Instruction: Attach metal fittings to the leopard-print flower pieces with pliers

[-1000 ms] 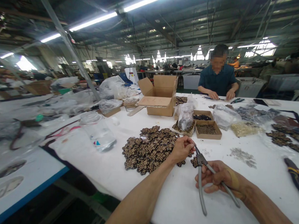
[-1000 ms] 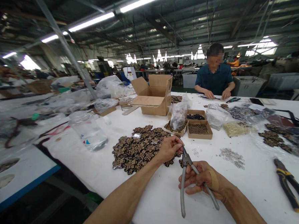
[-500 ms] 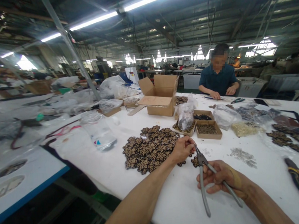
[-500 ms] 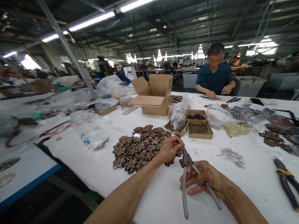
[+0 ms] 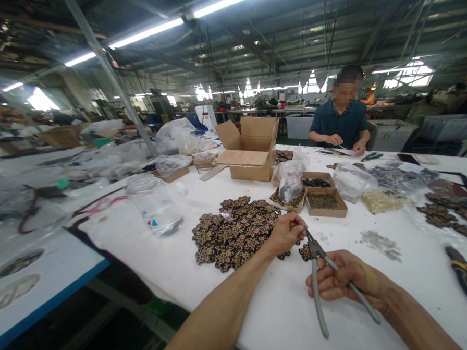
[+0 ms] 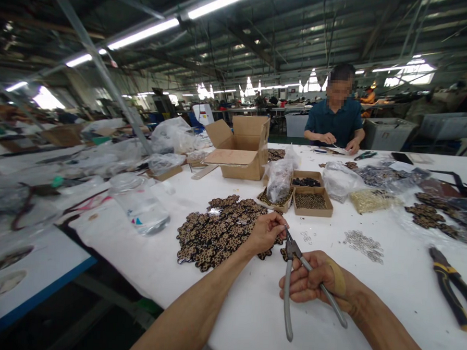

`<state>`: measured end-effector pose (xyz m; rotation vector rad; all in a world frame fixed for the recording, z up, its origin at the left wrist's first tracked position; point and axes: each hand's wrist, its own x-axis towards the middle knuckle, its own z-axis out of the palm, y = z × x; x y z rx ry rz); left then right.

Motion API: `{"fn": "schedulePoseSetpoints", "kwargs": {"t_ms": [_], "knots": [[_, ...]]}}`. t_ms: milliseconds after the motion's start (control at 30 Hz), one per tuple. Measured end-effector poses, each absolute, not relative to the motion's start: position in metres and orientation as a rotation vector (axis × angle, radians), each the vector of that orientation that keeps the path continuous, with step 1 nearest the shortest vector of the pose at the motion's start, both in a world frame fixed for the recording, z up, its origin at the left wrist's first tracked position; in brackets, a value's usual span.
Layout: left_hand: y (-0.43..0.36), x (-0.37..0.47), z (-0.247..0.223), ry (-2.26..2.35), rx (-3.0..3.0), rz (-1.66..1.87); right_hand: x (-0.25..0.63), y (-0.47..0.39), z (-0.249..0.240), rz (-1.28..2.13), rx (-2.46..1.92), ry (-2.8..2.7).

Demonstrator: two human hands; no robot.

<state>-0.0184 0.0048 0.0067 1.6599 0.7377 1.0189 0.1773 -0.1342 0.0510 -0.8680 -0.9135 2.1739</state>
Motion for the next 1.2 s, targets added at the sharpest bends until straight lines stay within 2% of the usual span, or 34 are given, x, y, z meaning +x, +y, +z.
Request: {"fn": "schedulePoseSetpoints", "kwargs": {"t_ms": [700,1200], "knots": [[0.000,-0.021,0.009,0.762,1.748,1.071,0.177,-0.130,0.041,2.178,-0.718,-0.959],[-0.002,-0.020,0.013,0.786,1.747,1.118,0.170,-0.131,0.043,2.104,-0.805,-0.873]]}}
